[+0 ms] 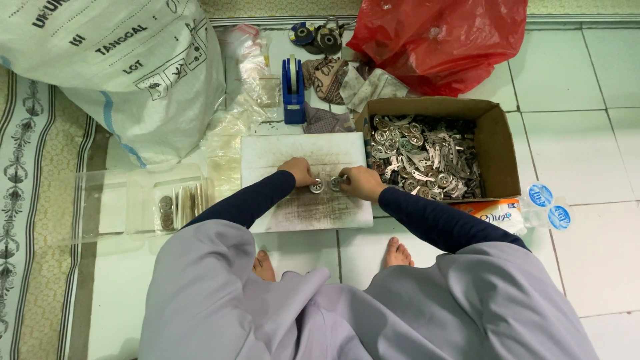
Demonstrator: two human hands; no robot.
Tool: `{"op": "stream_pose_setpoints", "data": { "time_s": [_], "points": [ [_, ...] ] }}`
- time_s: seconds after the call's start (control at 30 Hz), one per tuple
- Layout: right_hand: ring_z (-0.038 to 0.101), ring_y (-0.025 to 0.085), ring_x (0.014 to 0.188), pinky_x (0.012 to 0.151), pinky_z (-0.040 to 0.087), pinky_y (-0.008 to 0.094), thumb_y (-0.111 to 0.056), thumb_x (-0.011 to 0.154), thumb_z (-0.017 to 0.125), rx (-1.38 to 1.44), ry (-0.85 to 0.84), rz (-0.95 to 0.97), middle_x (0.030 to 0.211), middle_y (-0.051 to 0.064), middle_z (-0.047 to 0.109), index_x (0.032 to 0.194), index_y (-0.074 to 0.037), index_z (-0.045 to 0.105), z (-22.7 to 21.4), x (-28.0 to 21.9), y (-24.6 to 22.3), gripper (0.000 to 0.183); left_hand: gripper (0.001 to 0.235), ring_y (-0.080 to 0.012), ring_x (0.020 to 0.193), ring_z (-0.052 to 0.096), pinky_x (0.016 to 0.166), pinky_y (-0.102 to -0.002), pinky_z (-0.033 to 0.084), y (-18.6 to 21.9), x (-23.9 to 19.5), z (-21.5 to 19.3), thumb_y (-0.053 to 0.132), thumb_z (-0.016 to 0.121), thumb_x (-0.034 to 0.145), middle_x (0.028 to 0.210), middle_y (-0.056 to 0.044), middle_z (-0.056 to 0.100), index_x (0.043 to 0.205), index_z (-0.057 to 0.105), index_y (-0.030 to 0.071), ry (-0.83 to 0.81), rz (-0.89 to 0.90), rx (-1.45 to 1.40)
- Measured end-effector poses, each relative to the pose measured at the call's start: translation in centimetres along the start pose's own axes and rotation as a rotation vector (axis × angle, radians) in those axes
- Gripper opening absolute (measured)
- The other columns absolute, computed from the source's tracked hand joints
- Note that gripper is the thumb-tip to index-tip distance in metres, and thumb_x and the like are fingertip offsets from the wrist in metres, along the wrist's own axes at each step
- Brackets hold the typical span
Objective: The person sorts small metal parts from a cardboard box onto a white board, places them into clear plastic bags, and seals the bags using a tape dispenser. The person repeats this process for multiple batches of parts.
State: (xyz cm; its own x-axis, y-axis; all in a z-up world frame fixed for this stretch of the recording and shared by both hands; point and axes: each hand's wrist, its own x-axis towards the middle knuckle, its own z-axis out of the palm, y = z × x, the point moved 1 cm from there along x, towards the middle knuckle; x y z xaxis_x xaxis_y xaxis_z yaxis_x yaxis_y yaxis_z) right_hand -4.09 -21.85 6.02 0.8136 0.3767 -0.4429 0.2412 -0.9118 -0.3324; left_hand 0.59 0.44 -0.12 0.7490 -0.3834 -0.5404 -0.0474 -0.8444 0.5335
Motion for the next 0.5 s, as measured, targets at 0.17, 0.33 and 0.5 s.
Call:
{"op": "stream_pose_setpoints", "data": {
  "time_s": [0.17,0.33,0.5],
  "points": [
    [0.073,0.031,0.099,0.083,0.06,0.047,-0.026,0.092,0.063,-0.015,0.077,-0.025,0.099,0.005,0.077,0.127,-0.015,0.067,-2.4,-0.2,0.1,0.037,0.038,-0.0194,0.046,0.058,0.053,-0.035,0.051,2.7,-1.7,-2.8,0.03,0.072,0.084,0.047,-0.002,0.056,0.051,0.06,0.017,0.05,0.052,0.128],
    [0.072,0.033,0.093,0.078,0.059,0.049,-0.028,0.099,0.061,0.123,0.355,0.109,0.093,0.007,0.076,0.121,-0.013,0.07,-6.9,1.0,6.4,0.028,0.038,-0.0271,0.081,0.071,0.069,-0.039,0.057,4.8,2.3,-2.2,0.044,0.066,0.091,0.081,-0.012,0.074,0.086,0.074,0.006,0.043,0.15,-0.013],
    [0.071,0.033,0.088,0.074,0.059,0.047,-0.023,0.097,0.061,0.117,0.44,0.251,0.088,0.008,0.073,0.115,-0.008,0.073,-5.9,1.8,15.9,0.027,0.048,-0.035,0.106,0.07,0.087,-0.045,0.059,12.8,4.4,-1.6,0.047,0.061,0.095,0.105,-0.019,0.075,0.107,0.072,0.001,0.031,0.284,-0.092]
  ]
}}
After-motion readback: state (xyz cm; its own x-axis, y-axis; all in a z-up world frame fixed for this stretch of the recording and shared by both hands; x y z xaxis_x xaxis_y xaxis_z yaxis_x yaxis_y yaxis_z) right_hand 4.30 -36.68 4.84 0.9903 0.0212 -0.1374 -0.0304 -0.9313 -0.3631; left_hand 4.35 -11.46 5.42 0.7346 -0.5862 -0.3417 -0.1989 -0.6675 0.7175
